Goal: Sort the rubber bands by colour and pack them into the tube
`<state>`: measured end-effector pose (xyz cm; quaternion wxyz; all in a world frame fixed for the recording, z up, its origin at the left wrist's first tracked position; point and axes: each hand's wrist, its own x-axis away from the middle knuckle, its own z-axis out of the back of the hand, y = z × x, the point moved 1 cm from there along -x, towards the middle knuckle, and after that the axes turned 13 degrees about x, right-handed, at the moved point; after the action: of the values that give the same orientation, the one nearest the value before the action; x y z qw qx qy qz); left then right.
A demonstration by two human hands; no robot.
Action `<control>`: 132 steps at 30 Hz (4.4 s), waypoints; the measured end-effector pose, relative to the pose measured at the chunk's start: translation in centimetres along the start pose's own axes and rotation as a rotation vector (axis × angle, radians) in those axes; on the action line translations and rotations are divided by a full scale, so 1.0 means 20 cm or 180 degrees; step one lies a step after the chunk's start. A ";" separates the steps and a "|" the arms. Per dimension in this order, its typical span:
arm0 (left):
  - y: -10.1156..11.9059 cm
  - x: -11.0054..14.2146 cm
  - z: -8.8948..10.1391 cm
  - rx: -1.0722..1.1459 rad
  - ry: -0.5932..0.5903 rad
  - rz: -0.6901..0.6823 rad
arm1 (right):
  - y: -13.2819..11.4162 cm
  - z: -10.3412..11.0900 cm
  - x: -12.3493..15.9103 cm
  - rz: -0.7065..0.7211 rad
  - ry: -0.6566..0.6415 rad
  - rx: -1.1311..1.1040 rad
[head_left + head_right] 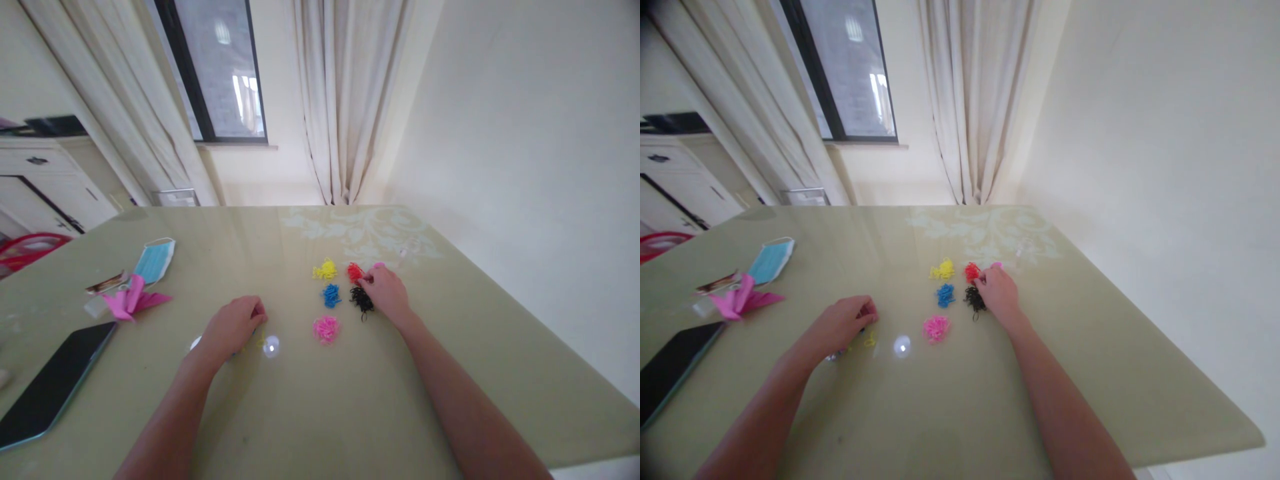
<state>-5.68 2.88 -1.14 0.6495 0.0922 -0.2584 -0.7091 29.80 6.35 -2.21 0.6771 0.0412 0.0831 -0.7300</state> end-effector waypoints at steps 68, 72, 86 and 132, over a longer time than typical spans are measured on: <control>0.05 0.03 0.02 0.0018 -0.0023 0.0099 | 0.08 0.03 -0.04 0.0761 0.0104 -0.0859; 0.05 0.03 0.02 0.0107 -0.0017 0.0123 | 0.07 0.04 -0.01 0.1024 -0.0062 -0.0220; 0.05 0.03 0.02 -0.0021 -0.0029 0.0076 | 0.08 0.07 0.02 0.0912 -0.0085 -0.0116; 0.05 0.02 0.03 0.0232 0.0322 -0.0251 | 0.05 0.04 0.04 0.0849 -0.0083 -0.0092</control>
<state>-5.20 2.62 -0.13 0.6295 0.1616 -0.2470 -0.7187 30.74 5.45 -1.62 0.7697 0.0326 0.0786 -0.6327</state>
